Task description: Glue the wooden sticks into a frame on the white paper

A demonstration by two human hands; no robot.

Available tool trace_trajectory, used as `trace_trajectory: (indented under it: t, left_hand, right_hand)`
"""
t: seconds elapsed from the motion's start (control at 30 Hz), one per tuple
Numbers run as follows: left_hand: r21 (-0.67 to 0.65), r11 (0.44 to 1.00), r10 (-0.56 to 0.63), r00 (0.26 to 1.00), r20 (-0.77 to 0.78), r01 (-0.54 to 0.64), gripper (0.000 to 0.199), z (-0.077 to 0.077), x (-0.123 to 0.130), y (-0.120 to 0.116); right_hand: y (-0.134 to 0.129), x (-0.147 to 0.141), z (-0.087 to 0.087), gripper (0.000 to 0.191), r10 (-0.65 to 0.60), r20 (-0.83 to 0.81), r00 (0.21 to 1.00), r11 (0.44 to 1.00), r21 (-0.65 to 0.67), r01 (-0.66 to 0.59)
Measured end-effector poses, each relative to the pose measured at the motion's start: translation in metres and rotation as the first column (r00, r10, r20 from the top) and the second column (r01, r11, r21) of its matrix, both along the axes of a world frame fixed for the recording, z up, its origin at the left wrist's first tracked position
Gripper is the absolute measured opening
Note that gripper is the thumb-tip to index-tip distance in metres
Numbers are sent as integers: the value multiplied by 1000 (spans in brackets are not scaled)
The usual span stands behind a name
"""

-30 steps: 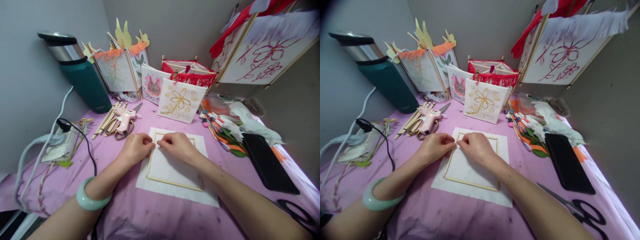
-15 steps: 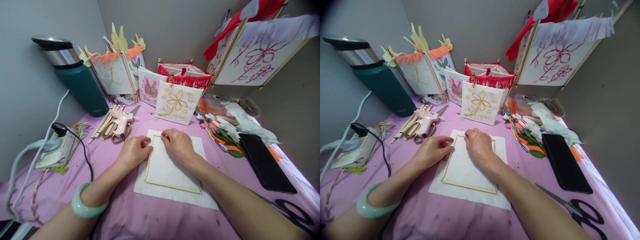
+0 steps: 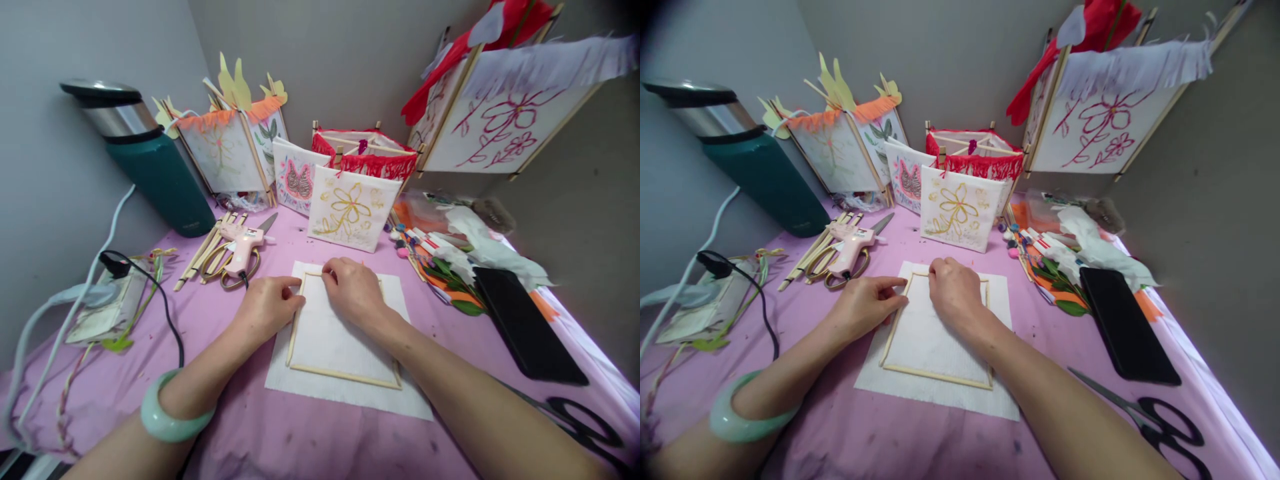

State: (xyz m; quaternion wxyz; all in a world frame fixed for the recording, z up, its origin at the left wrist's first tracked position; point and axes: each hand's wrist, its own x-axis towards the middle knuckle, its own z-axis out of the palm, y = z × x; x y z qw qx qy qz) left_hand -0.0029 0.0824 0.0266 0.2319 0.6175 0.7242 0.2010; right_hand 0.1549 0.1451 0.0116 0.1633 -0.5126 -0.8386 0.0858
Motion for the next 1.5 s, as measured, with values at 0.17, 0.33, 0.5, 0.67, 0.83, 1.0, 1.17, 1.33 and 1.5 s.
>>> trace_trajectory:
  t: [0.17, 0.33, 0.5, 0.67, 0.83, 1.0, 1.17, 1.33, 1.5]
  left_hand:
    - [9, 1000, -20, 1000, -7, 20, 35, -1, -1, -1]
    - [-1, 1000, -21, 1000, -14, 21, 34, -2, -1, -2]
    - [10, 1000, -25, 999, -21, 25, 35, -3, -1, -1]
    - [-11, 1000, -11, 1000, -15, 11, 34, -3, -1, -1]
    - [5, 1000, -7, 1000, 13, 7, 36, -3, -1, -1]
    - [-45, 999, 4, 994, 113, 1, 34, 0, -2, -2]
    - [-92, 995, -22, 990, 140, 35, 36, 5, -2, -5]
    - [-70, 992, -99, 988, 120, 108, 43, 5, -3, -8]
    - [-60, 992, -106, 991, 84, 112, 42, 4, -3, -8]
  right_hand:
    - [0, 0, -1, 20, -1, -10, 1000, 1000, -9, 1]
    - [1, 0, -3, 19, -5, -4, 1000, 1000, 3, 5]
    - [0, -3, -3, 20, -15, 27, 1000, 1000, 16, 15]
    - [0, 1, 2, 22, 8, 32, 999, 1000, -16, -7]
    - [-25, 22, 23, 15, 276, -76, 958, 951, -124, -284]
    - [-71, 40, 23, 17, 539, -97, 837, 800, -250, -545]
    - [-88, 46, 8, 16, 530, -59, 846, 829, -173, -532]
    - [-87, 47, 7, 17, 566, -50, 823, 811, -142, -567]
    - [-86, 46, 5, 20, 567, -80, 820, 809, -138, -572]
